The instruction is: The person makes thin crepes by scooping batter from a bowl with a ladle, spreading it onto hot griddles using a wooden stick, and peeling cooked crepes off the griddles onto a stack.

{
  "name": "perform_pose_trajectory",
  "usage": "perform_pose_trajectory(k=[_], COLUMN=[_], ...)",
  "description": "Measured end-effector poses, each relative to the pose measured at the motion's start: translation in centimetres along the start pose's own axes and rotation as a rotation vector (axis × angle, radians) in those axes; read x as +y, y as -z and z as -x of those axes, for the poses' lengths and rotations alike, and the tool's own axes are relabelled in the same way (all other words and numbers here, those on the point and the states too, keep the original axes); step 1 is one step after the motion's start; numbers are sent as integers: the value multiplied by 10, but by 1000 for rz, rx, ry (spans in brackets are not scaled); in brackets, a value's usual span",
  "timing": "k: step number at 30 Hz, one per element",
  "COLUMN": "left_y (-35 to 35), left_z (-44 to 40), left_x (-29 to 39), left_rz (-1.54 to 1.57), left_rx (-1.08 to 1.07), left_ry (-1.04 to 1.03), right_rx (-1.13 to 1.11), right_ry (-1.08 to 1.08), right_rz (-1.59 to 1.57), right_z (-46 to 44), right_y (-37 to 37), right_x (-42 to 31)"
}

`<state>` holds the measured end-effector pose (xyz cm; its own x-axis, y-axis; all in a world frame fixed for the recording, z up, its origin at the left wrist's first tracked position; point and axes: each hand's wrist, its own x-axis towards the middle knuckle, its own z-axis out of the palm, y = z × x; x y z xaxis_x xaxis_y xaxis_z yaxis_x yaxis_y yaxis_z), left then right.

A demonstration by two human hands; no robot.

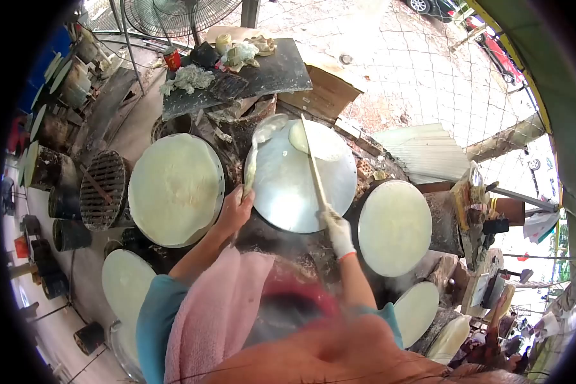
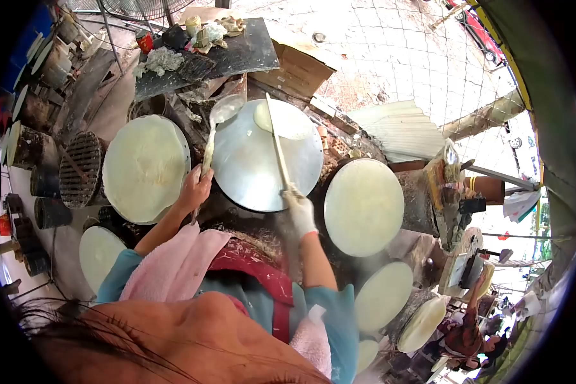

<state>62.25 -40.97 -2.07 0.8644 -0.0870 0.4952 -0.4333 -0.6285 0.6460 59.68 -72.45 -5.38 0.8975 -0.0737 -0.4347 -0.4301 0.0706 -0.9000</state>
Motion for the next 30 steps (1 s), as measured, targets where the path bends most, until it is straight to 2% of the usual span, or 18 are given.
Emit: perform_pose_trajectory(k=[1, 2, 3, 5, 7, 8, 11, 13, 14, 17, 19, 20, 23, 24, 25, 27, 28, 30], left_y=[5, 11, 16, 16, 14, 15, 14, 20, 23, 10, 15, 18, 10, 10, 10, 10, 11, 12], left_z=[5, 12, 19, 32, 49, 55, 66, 66, 66, 77, 56, 48, 57, 56, 52, 53, 53, 57], left_x=[-3, -4, -2, -8, -14, -13, -3, 9, 15, 25, 59, 71, 74, 77, 80, 86, 88, 89], left_rz=[25, 46, 138, 7, -39, -64, -63, -243, -334, -94, 370, 616, 440, 446, 453, 449, 440, 397], left_rx=[-9, -13, -77, -47, -135, -178, -73, -141, -179, -19, 88, 151, 159, 168, 177, 179, 175, 169], left_ry=[47, 98, 333, 296, 348, 374, 291, 207, 166, 487, 1011, 1259, 1163, 1178, 1193, 1220, 1228, 1245], right_rx=[20, 110, 115, -1, -141, -175, -216, -172, -172, -330, -453, -470, -415, -386, -334, -413, -438, -561], right_ry=[124, 122, 115, -25, -246, -361, -162, 79, -9, -244, -415, -420, -221, -63, -111, -88, -352, -356], right_rz=[-15, -16, -46, 52, -46, 109, 137, 31, 64, 191, 277, 294, 331, 112, 110, 246, 496, 473], right_z=[-5, -4, -27, -37, -34, -26, -45, -73, -76, -92, -67, -64, -103, -113, -125, -142, -135, -115], right_y=[18, 34, 65, 68, 41, 31, 58, 93, 101, 104, 75, 74, 114, 114, 125, 114, 109, 97], right_x=[1, -7, 25, 23, 1, -27, -1, 7, -13, -26, -67, -66, -24, -27, -38, -58, -77, -79])
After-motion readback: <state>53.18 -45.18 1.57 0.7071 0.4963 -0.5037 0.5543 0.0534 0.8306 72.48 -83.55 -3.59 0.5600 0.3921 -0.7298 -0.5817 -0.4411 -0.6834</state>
